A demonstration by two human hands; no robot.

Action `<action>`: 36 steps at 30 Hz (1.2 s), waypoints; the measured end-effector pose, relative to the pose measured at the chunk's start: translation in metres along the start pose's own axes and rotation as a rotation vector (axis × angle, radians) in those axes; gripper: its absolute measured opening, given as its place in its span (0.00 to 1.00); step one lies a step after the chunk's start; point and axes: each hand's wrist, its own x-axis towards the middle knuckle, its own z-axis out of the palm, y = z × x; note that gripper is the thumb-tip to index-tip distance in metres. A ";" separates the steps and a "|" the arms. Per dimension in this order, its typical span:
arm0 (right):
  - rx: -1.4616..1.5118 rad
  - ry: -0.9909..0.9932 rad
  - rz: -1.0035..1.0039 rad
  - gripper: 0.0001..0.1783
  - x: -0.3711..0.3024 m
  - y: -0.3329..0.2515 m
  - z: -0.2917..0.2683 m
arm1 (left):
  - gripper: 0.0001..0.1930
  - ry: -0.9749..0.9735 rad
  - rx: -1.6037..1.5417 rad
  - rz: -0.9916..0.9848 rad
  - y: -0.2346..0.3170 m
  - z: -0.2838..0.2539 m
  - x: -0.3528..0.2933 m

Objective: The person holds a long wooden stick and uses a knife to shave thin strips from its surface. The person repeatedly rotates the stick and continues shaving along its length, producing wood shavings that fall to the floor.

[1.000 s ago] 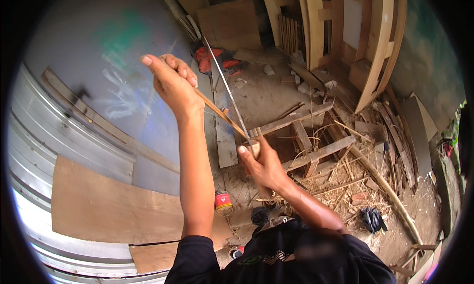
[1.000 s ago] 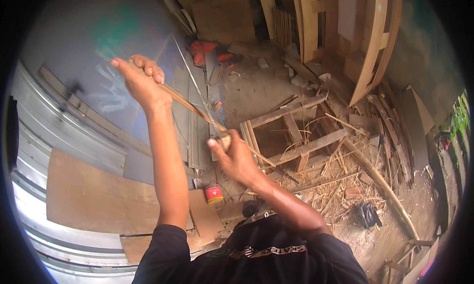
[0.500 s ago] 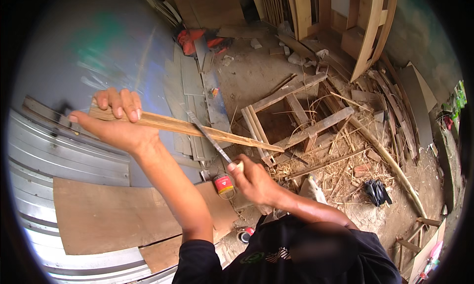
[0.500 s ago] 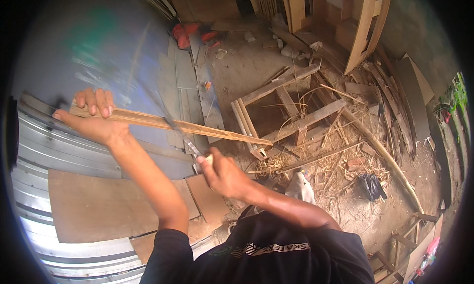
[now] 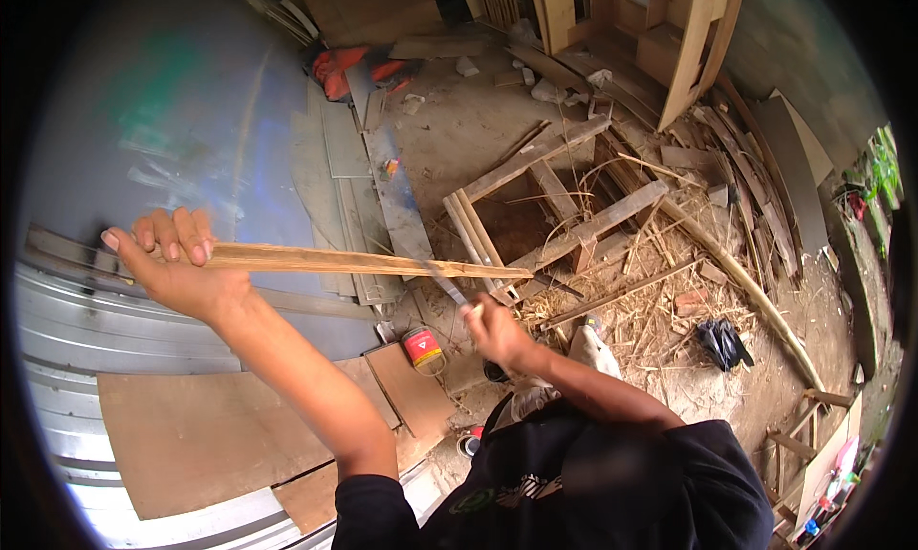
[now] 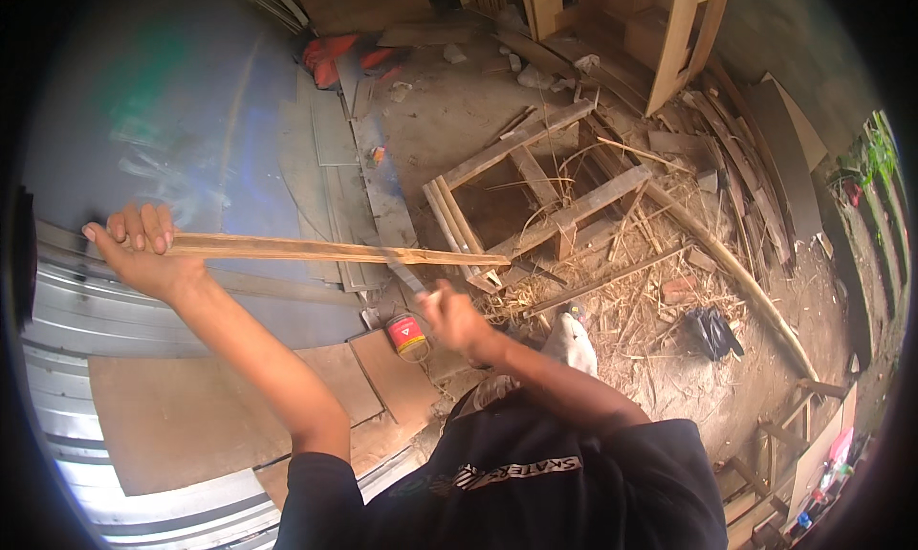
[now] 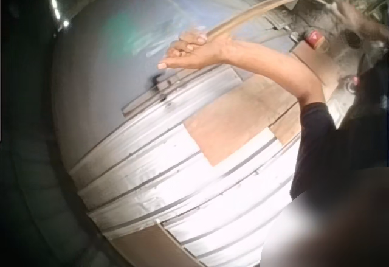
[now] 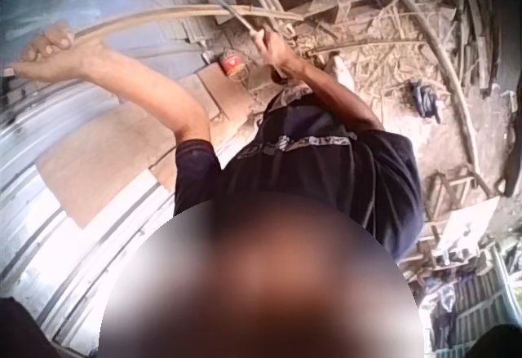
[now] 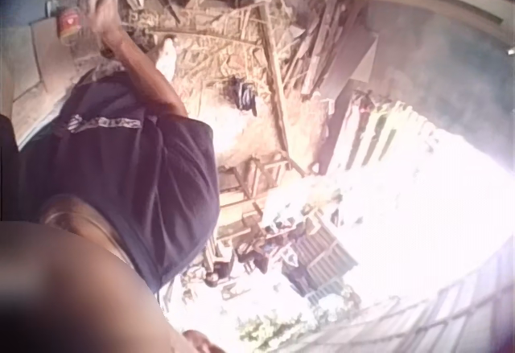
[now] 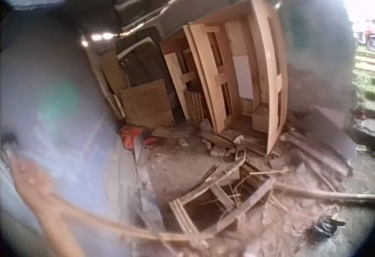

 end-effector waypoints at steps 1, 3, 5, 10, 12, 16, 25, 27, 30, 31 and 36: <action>0.062 0.055 0.032 0.20 0.006 0.022 -0.008 | 0.24 0.029 0.051 0.008 -0.002 0.000 0.000; -0.047 -0.054 0.542 0.22 0.012 0.048 -0.027 | 0.26 0.140 0.154 0.006 -0.009 -0.002 -0.007; -0.141 -0.046 0.583 0.26 0.011 0.048 -0.033 | 0.29 0.279 0.296 0.029 -0.031 -0.001 -0.026; 0.183 -0.030 0.022 0.29 -0.010 -0.022 0.008 | 0.33 0.171 0.109 -0.168 -0.086 -0.017 -0.059; 0.070 -0.083 0.034 0.28 -0.006 -0.034 0.010 | 0.34 0.238 0.139 -0.155 -0.092 -0.022 -0.059; 0.181 -0.046 0.453 0.28 0.022 -0.010 -0.025 | 0.35 0.352 0.257 -0.139 -0.087 -0.021 -0.052; 0.046 -0.042 -0.050 0.24 0.000 0.061 -0.010 | 0.36 -0.293 -0.386 -0.287 -0.106 -0.037 -0.037; 0.086 0.087 0.433 0.23 0.013 0.080 -0.024 | 0.36 -0.381 -0.435 -0.304 -0.105 -0.038 -0.032; -0.032 0.042 0.732 0.27 0.039 0.074 -0.042 | 0.35 -0.492 -0.566 -0.364 -0.103 -0.031 -0.032; 0.180 -0.003 0.644 0.27 0.040 0.063 -0.043 | 0.35 -0.460 -0.549 -0.333 -0.106 -0.027 -0.033; 0.092 -0.181 0.117 0.29 0.034 -0.016 -0.011 | 0.35 -0.436 -0.418 -0.316 -0.099 -0.029 -0.035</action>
